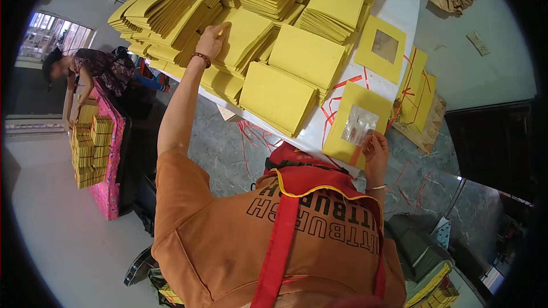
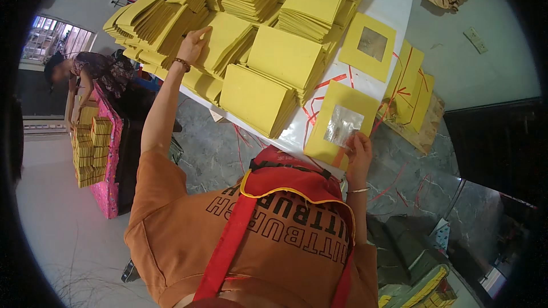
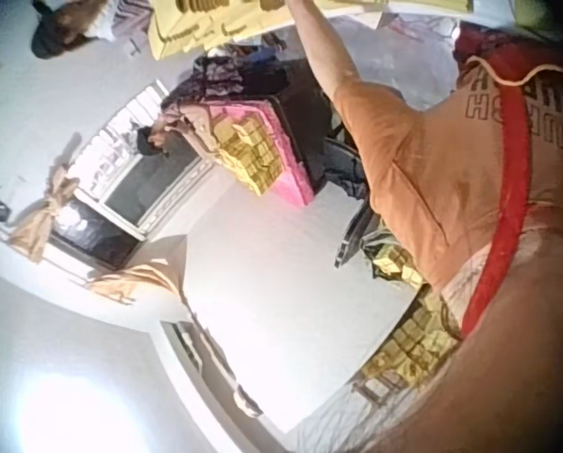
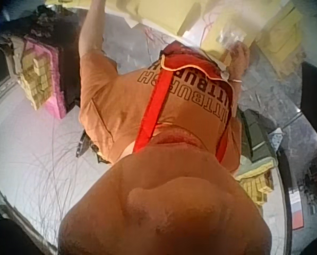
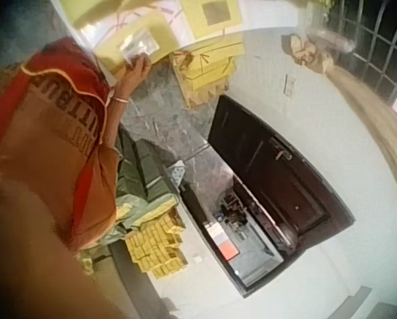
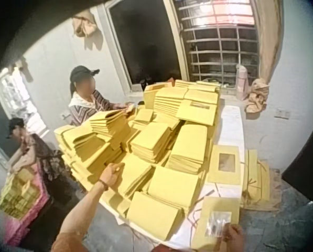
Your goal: Folding and arranging yellow ritual papers with silver foil centers.
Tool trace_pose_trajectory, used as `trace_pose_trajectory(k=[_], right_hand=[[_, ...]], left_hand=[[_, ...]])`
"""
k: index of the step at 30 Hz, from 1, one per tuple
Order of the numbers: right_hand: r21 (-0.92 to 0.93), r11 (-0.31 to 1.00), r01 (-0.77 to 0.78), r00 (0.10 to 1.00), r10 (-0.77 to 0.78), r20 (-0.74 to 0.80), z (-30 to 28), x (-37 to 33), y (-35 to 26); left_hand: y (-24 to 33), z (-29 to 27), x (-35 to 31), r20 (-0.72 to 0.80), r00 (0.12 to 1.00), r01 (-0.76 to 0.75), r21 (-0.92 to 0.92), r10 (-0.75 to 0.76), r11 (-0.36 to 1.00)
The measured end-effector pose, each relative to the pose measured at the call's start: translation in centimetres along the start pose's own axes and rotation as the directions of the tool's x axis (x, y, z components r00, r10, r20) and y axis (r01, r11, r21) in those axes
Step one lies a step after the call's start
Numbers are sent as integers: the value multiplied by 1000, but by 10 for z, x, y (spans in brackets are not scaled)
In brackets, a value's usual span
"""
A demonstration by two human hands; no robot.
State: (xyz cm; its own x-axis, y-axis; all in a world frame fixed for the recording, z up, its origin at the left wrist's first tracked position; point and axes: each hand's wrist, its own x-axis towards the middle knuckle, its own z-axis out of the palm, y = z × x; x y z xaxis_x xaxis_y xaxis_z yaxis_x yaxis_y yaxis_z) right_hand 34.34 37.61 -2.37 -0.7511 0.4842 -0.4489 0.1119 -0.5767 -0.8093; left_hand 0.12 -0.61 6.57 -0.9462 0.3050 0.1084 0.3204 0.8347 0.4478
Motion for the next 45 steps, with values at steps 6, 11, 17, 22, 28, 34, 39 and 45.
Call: trace_pose_trajectory(k=[6, 11, 17, 22, 28, 34, 39, 45], right_hand=[[38, 999, -19, 999, 18, 47, 10, -1, 5], [48, 999, -22, 1000, 22, -5, 3, 3, 13], [93, 995, -28, 999, 26, 32, 1, 1, 16], [92, 995, -34, 999, 32, 26, 4, 0, 17], [85, 995, -45, 999, 45, 7, 6, 0, 12], [84, 994, -71, 997, 71, 2, 6, -2, 8], [49, 994, -99, 994, 101, -45, 12, 1, 7], [12, 996, -87, 996, 86, 40, 7, 5, 8]], left_hand=[[-21, -6, -1, 154, 932, 363, -428, -329, 828], [8, -23, -13, 576, 736, 669, -540, -356, 510], [-25, -6, -4, 609, 733, 662, -534, -303, 526], [-13, -10, -1, 598, 748, 646, -554, -289, 525], [-31, -5, 6, 407, 799, 583, -704, -443, 405], [-29, 1, 15, 577, 789, 612, -767, -209, 191], [-9, -10, 12, 544, 793, 609, -687, -275, 396], [7, -21, 7, 457, 793, 606, -651, -401, 457]])
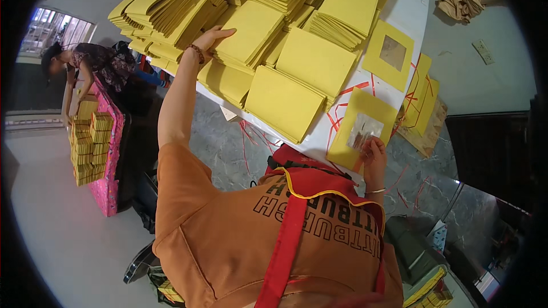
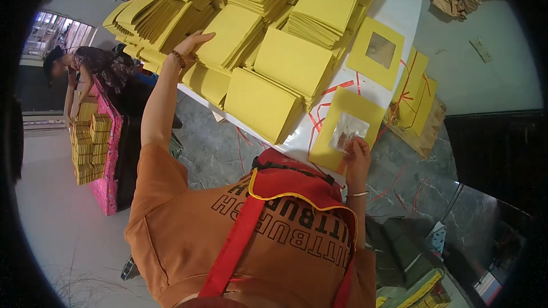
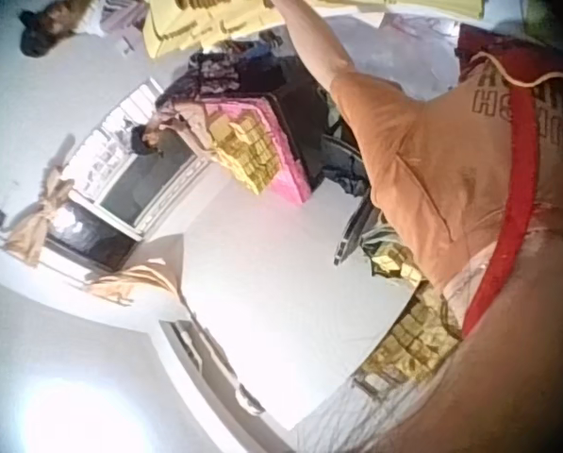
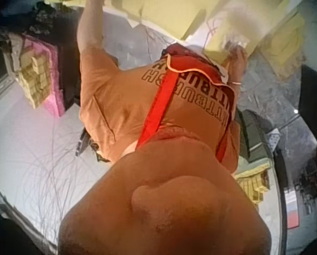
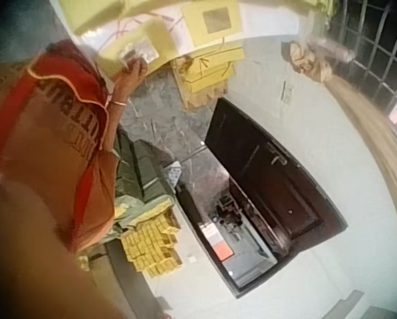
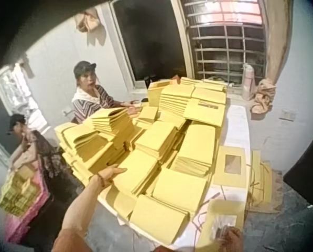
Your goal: Folding and arranging yellow ritual papers with silver foil centers.
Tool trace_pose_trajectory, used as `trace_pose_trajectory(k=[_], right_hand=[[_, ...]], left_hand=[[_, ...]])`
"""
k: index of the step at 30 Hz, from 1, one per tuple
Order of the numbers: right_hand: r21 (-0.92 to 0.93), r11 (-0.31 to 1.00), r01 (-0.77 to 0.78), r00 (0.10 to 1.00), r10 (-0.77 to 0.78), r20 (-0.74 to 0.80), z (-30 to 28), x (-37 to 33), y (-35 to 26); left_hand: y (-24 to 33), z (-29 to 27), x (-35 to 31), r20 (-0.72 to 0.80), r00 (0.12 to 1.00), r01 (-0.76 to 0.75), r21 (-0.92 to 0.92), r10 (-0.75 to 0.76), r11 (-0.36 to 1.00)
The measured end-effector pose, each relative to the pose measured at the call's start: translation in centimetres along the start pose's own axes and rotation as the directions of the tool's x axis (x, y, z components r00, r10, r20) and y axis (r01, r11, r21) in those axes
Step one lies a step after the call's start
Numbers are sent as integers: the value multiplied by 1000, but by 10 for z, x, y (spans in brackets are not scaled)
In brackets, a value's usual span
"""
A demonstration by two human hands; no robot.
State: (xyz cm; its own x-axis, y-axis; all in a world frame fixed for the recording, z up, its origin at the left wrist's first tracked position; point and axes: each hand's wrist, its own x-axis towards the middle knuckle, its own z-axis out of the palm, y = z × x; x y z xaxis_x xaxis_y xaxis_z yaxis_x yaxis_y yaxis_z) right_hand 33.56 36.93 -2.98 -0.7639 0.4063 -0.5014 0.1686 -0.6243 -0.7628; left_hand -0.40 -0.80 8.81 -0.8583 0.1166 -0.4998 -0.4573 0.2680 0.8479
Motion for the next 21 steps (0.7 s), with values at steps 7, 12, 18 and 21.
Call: trace_pose_trajectory(k=[7, 12, 18, 21], right_hand=[[4, 999, 41, 999, -41, -28, -14, 5, -12], [-235, 959, 156, 975, -188, -117, -26, 18, -11], [-610, 691, 388, 841, -537, -74, -52, 34, 6], [-571, 735, 366, 866, -493, -80, -49, 23, 5]], left_hand=[[6, -5, -2, -230, 783, -543, 200, 577, 816], [48, 93, -111, -178, 554, -814, 88, 813, 574], [-85, 243, -178, 637, 729, -147, -210, 249, 967], [-159, 277, -155, 499, 836, -154, -186, 229, 970]])
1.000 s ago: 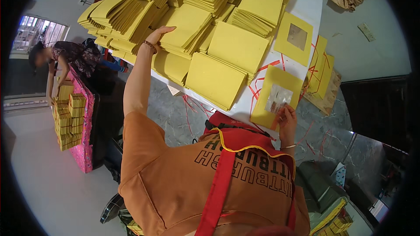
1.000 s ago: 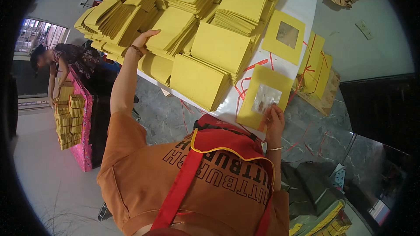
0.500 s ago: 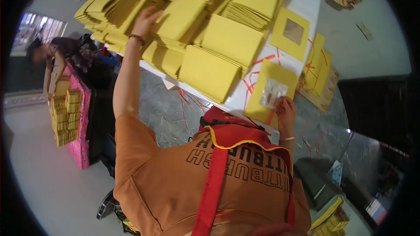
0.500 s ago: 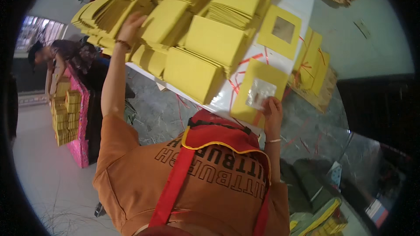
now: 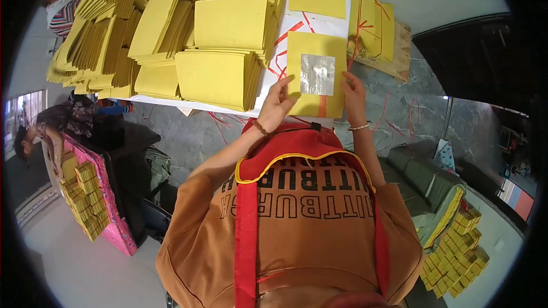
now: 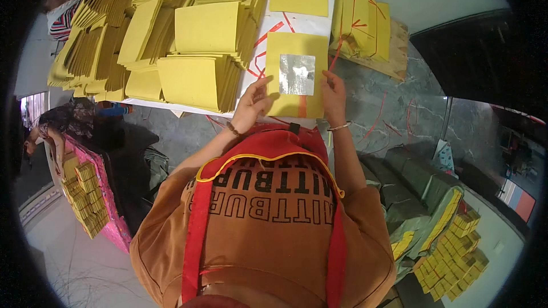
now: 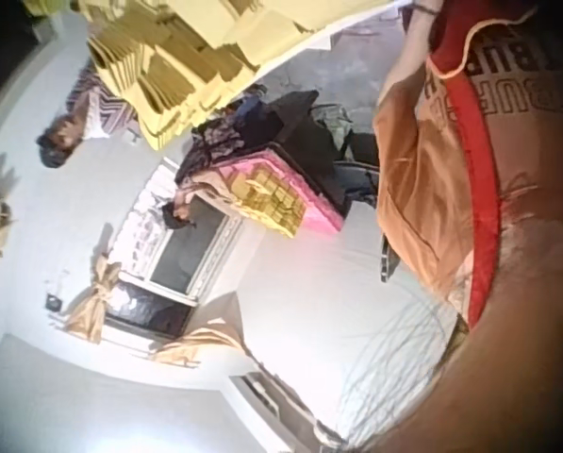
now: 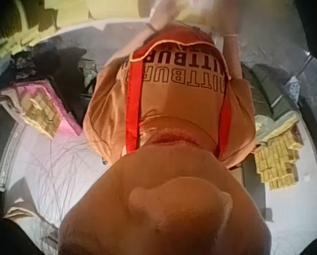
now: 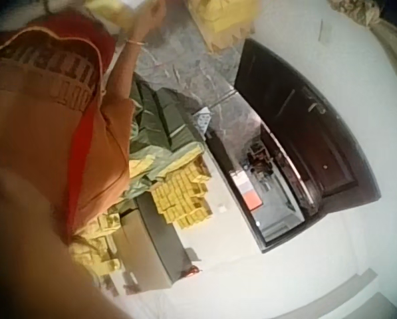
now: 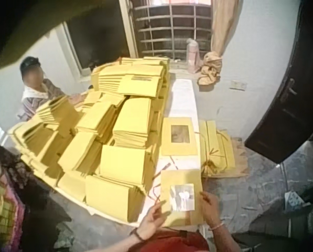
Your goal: Folding and arranging yellow ritual papers with silver foil centers.
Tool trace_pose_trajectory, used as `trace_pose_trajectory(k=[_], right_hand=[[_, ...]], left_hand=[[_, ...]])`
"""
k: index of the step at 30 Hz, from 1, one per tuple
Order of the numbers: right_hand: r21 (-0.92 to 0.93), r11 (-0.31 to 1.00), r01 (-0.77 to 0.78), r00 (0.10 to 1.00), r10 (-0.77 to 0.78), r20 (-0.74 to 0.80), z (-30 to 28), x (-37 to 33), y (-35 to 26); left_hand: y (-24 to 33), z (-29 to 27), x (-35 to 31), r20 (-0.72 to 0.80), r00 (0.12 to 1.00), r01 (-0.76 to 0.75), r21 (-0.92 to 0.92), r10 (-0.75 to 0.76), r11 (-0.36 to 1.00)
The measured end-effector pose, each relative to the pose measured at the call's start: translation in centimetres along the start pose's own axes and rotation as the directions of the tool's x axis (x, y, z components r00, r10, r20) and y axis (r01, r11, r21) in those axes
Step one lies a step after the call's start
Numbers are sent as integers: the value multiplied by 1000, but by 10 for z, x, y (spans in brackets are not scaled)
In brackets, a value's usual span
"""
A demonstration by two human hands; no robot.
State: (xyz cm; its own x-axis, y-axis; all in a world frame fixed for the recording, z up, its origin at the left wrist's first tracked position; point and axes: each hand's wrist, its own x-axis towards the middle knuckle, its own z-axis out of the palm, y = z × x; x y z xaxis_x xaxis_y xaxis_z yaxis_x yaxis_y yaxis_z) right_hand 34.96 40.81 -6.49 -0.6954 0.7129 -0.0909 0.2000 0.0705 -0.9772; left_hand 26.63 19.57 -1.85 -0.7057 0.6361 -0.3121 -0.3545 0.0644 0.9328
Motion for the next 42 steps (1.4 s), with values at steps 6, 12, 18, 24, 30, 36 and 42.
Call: trace_pose_trajectory(k=[6, 12, 18, 24, 30, 36, 42], right_hand=[[124, 975, -186, 973, 165, 161, 1, -13, -9], [199, 913, -356, 920, 305, 246, 0, -6, 2], [127, 946, -299, 939, 267, 217, -7, -5, -1], [62, 960, -272, 962, 269, 50, -10, -11, -3], [-46, 974, 221, 963, -211, 168, -14, -20, -16], [168, 982, -88, 911, 10, 413, -21, -14, 2], [181, 963, -201, 892, 104, 441, -22, -8, -10]], left_hand=[[-25, -19, 24, 21, 998, 52, 172, -56, 984], [17, -3, 7, 547, 751, -636, 750, 370, 181], [3, -10, 20, 552, 733, -642, 754, 397, 137], [6, 2, 27, 298, 878, -475, 627, 374, 617], [-5, -6, 43, 178, 984, -118, 602, 11, 790], [12, -2, 28, 276, 954, -173, 174, 121, 969], [-6, -15, 35, 142, 987, 8, 411, -72, 911]])
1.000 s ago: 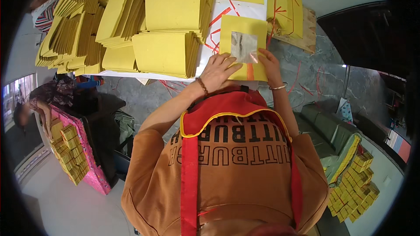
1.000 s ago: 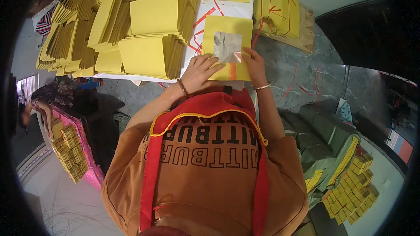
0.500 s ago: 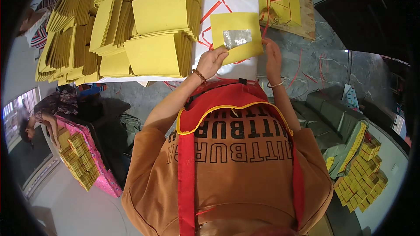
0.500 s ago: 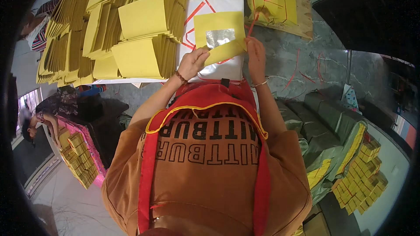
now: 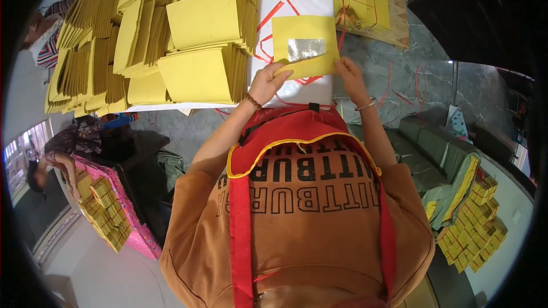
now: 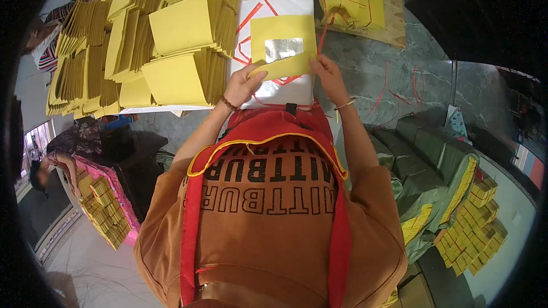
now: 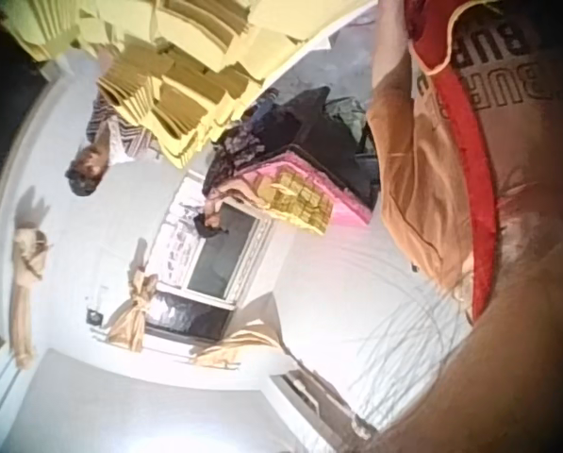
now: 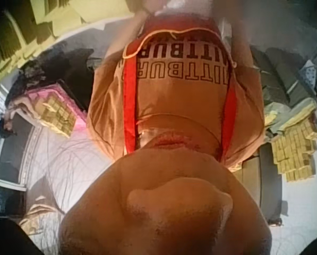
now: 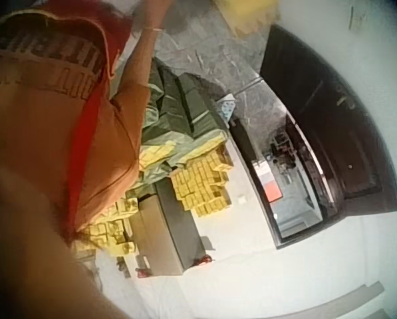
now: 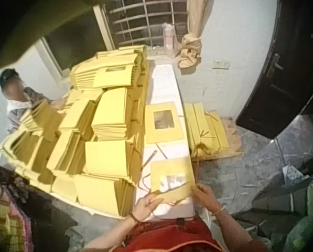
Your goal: Folding and arranging yellow ritual papers with silver foil centers.
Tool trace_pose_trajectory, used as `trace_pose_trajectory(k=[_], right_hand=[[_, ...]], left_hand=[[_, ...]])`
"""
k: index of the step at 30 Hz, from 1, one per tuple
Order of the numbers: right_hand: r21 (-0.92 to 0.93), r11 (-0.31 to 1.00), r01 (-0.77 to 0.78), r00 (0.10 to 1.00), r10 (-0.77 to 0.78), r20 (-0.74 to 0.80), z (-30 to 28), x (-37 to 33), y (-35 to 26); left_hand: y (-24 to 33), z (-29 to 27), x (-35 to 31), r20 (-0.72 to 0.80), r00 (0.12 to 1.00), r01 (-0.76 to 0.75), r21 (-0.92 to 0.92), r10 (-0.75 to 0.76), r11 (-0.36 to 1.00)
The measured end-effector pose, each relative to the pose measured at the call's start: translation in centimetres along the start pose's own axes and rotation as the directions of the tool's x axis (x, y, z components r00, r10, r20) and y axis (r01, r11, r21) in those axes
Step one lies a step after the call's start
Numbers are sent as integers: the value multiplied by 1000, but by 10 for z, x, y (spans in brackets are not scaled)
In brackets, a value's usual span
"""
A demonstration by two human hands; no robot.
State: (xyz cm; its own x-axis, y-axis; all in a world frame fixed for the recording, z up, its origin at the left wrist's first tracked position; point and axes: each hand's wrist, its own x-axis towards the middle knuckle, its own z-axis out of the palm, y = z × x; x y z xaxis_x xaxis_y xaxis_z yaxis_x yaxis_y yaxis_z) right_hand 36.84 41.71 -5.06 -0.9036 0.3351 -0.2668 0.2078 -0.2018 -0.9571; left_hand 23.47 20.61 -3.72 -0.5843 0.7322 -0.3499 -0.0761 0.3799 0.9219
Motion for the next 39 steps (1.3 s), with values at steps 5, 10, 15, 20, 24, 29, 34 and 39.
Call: trace_pose_trajectory(k=[5, 10, 15, 20, 24, 29, 34, 39], right_hand=[[82, 995, 51, 988, -38, -149, 11, 12, 0], [82, 996, 35, 990, -23, -142, 24, 11, -9], [227, 974, -3, 977, 51, -206, 29, 16, -4], [307, 951, -23, 947, 120, -299, 31, 19, -4], [284, 959, -11, 946, 102, -308, 27, 19, 1], [315, 949, 27, 956, 67, -285, 27, 15, 1], [327, 945, 21, 971, 59, -233, 16, 15, 11], [298, 954, -16, 971, 86, -224, 17, 14, 5]], left_hand=[[-6, 8, 7, -70, 997, -40, -242, 24, 969], [-8, 11, 15, -139, 990, -50, -163, 27, 985], [-13, 17, 15, -165, 986, -58, -461, -21, 886], [-10, 17, 13, -188, 977, -48, -659, -102, 751], [6, 19, 7, -210, 975, -95, -701, -77, 707], [-18, 15, 6, -130, 991, -91, -459, 35, 884], [-24, 19, 9, -118, 993, -65, -519, 3, 852], [-27, 12, 3, -153, 988, -61, -207, 29, 976]])
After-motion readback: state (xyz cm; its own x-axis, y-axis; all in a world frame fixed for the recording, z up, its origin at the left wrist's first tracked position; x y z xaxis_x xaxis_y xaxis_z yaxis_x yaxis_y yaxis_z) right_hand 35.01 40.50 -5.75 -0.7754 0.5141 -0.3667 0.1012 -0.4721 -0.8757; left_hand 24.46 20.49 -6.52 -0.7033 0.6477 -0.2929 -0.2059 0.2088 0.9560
